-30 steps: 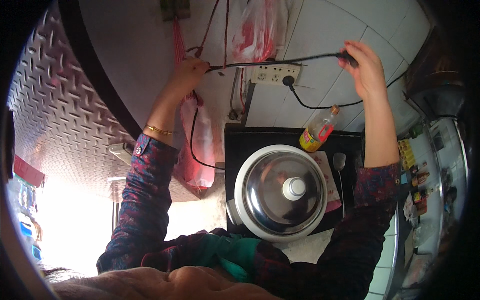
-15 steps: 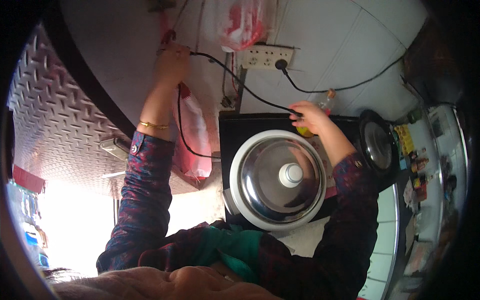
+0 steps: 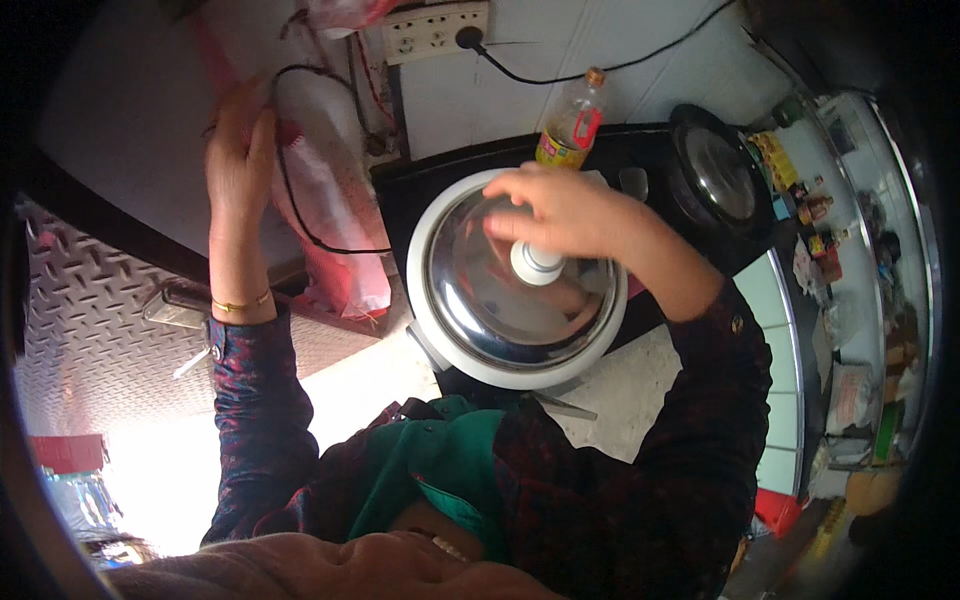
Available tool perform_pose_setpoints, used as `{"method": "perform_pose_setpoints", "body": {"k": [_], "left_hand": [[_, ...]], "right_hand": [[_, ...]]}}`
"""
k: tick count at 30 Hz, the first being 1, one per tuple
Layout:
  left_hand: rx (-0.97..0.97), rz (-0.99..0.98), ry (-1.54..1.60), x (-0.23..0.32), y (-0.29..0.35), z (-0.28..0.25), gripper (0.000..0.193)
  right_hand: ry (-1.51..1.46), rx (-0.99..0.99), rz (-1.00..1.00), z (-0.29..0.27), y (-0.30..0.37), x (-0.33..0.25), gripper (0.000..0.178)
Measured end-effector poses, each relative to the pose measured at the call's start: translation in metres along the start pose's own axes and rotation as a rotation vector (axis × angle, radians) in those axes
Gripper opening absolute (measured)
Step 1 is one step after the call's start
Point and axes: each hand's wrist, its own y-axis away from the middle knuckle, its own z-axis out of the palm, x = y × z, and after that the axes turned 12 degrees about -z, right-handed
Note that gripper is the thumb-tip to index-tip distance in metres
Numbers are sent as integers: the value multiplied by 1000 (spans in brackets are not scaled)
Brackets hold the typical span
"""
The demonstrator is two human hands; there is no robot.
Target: The person plugs in a rice cooker, then transfers a simmering stew from a wok into the rice cooker using a ladle. They place the rice cooker insert back into the base and plug it in. The person then uses a spatula to scrape remaining stew from the wok into a small pan.
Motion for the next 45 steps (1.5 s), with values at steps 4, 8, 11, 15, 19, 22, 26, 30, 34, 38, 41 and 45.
{"method": "perform_pose_setpoints", "body": {"k": [4, 8, 11, 15, 19, 22, 26, 30, 34, 38, 41, 45], "left_hand": [[-68, 53, -44, 13, 22, 13, 24], [-162, 42, 27, 12, 49, 24, 21], [-243, -68, 115, 8, 70, 24, 19], [-288, -62, 129, 1, 94, 8, 21], [-345, -175, 195, -8, 118, -16, 22], [-381, -274, 268, -14, 140, -28, 23], [-425, -455, 296, -22, 164, -41, 24], [-466, -515, 437, -26, 184, -46, 17], [-444, -504, 441, -22, 207, -55, 18], [-360, -529, 436, -11, 230, -72, 20], [-300, -597, 433, 7, 253, -79, 21], [-297, -598, 344, 36, 284, -73, 23]], "right_hand": [[422, 168, -177, 38, 33, -21, 43], [329, 308, -105, 56, 43, -10, 33], [260, 399, -130, 60, 46, 1, 28], [205, 569, -136, 41, 55, 16, 23], [-189, 798, 104, 10, 93, 35, 27], [-239, 938, 64, 9, 124, 52, 27], [-527, 1057, 200, 35, 159, 68, 27], [-596, 1121, 252, 54, 195, 80, 26], [-602, 1167, 285, 66, 237, 91, 26], [-588, 1184, 322, 72, 293, 103, 26], [-593, 1184, 367, 81, 343, 115, 26], [-518, 1110, 401, 100, 394, 143, 26]]}}
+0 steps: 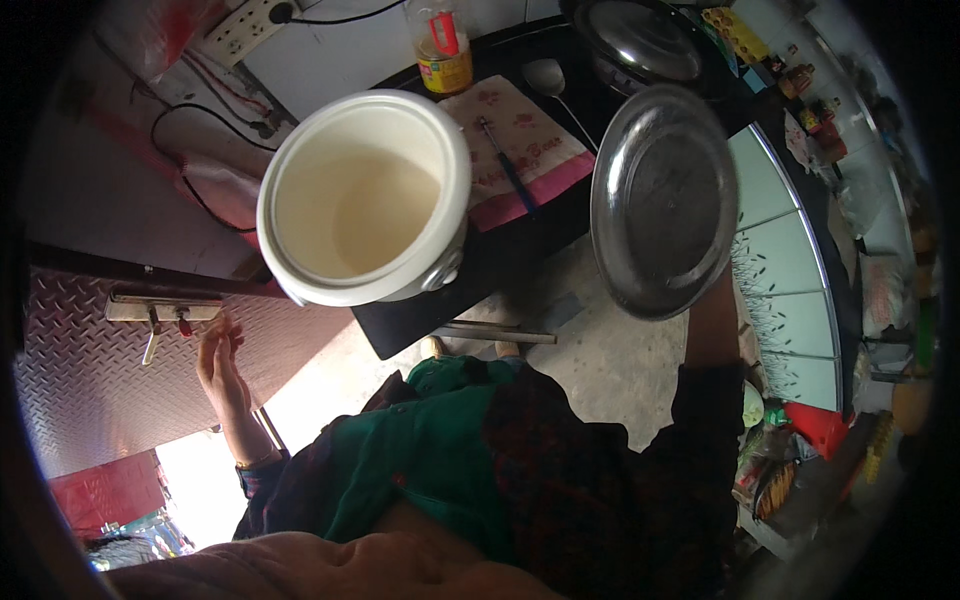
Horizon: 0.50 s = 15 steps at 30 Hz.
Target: The person plugs in a rice cooker, then transfers a simmering stew from a wok into the rice cooker using a ladle. They place the rice cooker insert back into the base and plug it in. The person then uses a spatula to scrape remaining stew from the wok into a small pan.
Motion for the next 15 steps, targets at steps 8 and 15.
{"method": "perform_pose_setpoints", "body": {"k": [8, 15], "left_hand": [[69, -155, 23, 10, 67, 53, 23], [64, -275, -2, 2, 133, 92, 20]], "right_hand": [[-318, -157, 285, -12, 23, 53, 29], [-635, -51, 394, -7, 53, 85, 35]]}}
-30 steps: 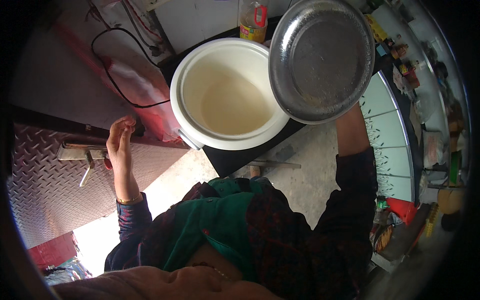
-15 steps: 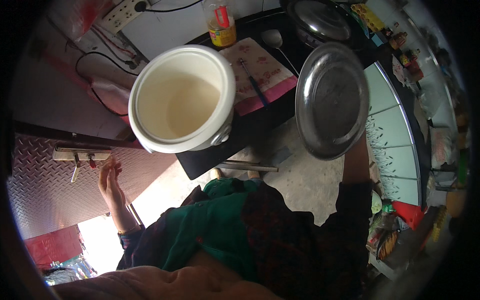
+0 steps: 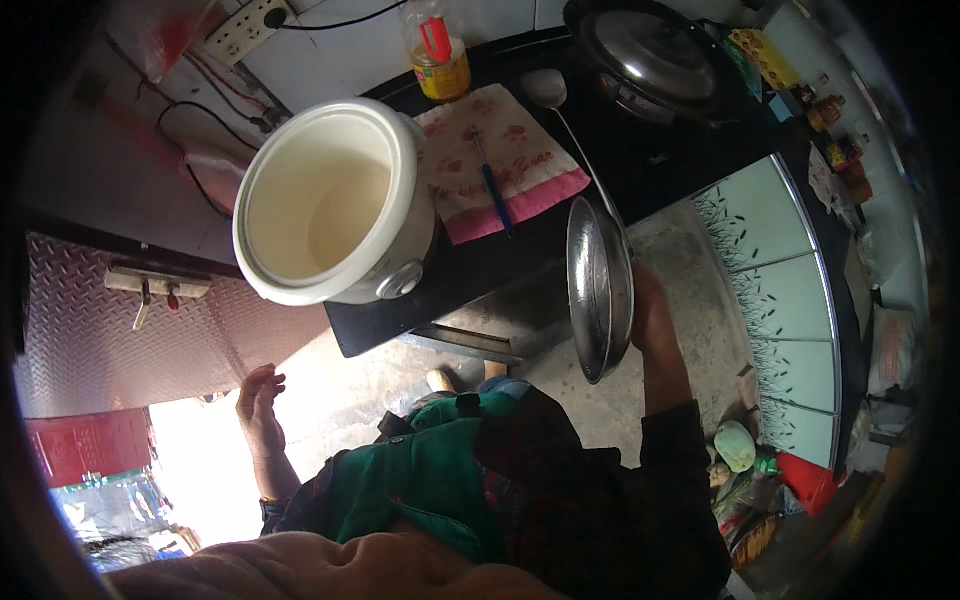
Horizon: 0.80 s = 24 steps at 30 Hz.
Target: The person plugs in a rice cooker, then transfers a simmering stew from a wok into the rice cooker using a ladle. They place the rice cooker insert back into the base and plug it in. The person then uses a spatula to scrape remaining stew from the wok into a small pan.
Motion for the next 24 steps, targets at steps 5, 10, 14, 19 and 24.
{"method": "perform_pose_setpoints", "body": {"k": [5, 10, 14, 19, 24], "left_hand": [[-34, -25, -33, -7, 40, 2, 20], [-189, -126, -116, -26, 70, 11, 22], [-386, -91, -194, -39, 75, 60, 26], [-497, 294, -473, -29, 43, 170, 31], [-296, 565, -673, -21, -18, 310, 43]], "right_hand": [[363, -88, -230, -26, 29, 14, 36], [275, 90, -183, -33, 73, -1, 35], [157, 193, -62, -43, 99, -13, 34], [244, 257, -202, -80, 117, -24, 32], [791, 148, -294, -133, 99, -35, 25]]}}
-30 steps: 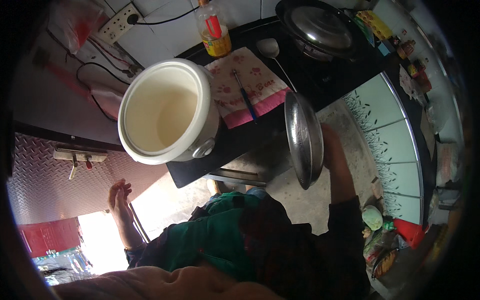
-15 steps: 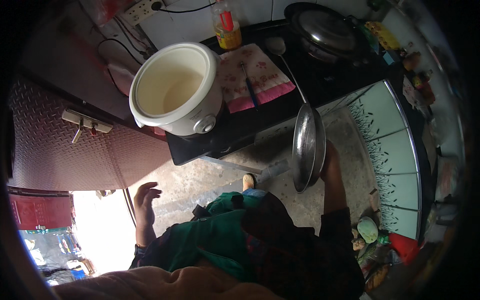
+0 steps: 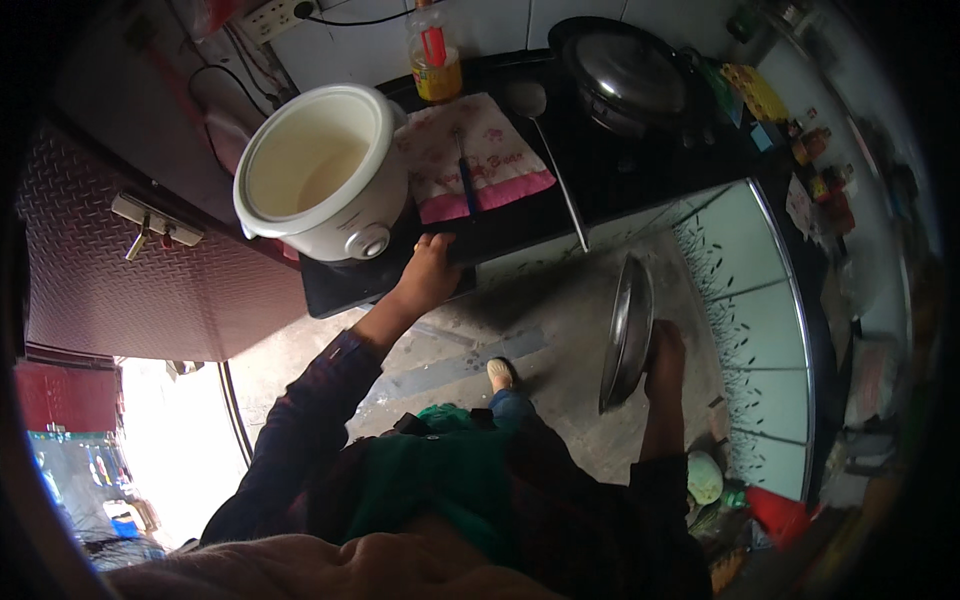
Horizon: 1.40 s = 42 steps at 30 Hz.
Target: The person plugs in a rice cooker, then transfers a simmering stew from a wok into the rice cooker using a ladle. They place the rice cooker insert back into the base and plug it in. The person then uses a spatula to scrape remaining stew from the wok into a small pan.
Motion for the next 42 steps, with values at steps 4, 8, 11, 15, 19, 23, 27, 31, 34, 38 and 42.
{"method": "perform_pose_setpoints", "body": {"k": [4, 8, 11, 15, 19, 23, 27, 31, 34, 38, 42], "left_hand": [[56, -287, -150, 21, -93, 64, 50], [-18, -570, -298, 11, -147, 107, 57], [-28, -693, -354, -13, -162, 131, 57], [-111, -615, -335, -42, -167, 133, 37], [46, -639, 214, -49, -115, 107, 27], [195, -408, 449, -31, 6, 58, 35], [63, -983, 898, 12, 154, 6, 32], [349, -1168, 1190, 48, 271, -2, 32], [662, -1298, 1288, 71, 336, 10, 30], [917, -1235, 1369, 104, 403, 29, 27], [1054, -1292, 1216, 131, 457, 28, 25]], "right_hand": [[-229, 23, 201, -6, -34, 19, 23], [-361, -79, 230, 0, -77, 16, 21], [-442, -117, 248, 15, -106, 6, 17], [-473, -246, 215, 45, -150, -9, 17], [-427, -308, -63, 89, -185, -23, 22], [-162, -479, -365, 146, -231, -38, 26], [100, -553, -637, 221, -256, -50, 33], [354, -604, -774, 294, -249, -41, 37], [500, -670, -831, 326, -238, -24, 41], [478, -780, -690, 346, -241, -3, 51], [645, -561, -692, 339, -234, -1, 68]]}}
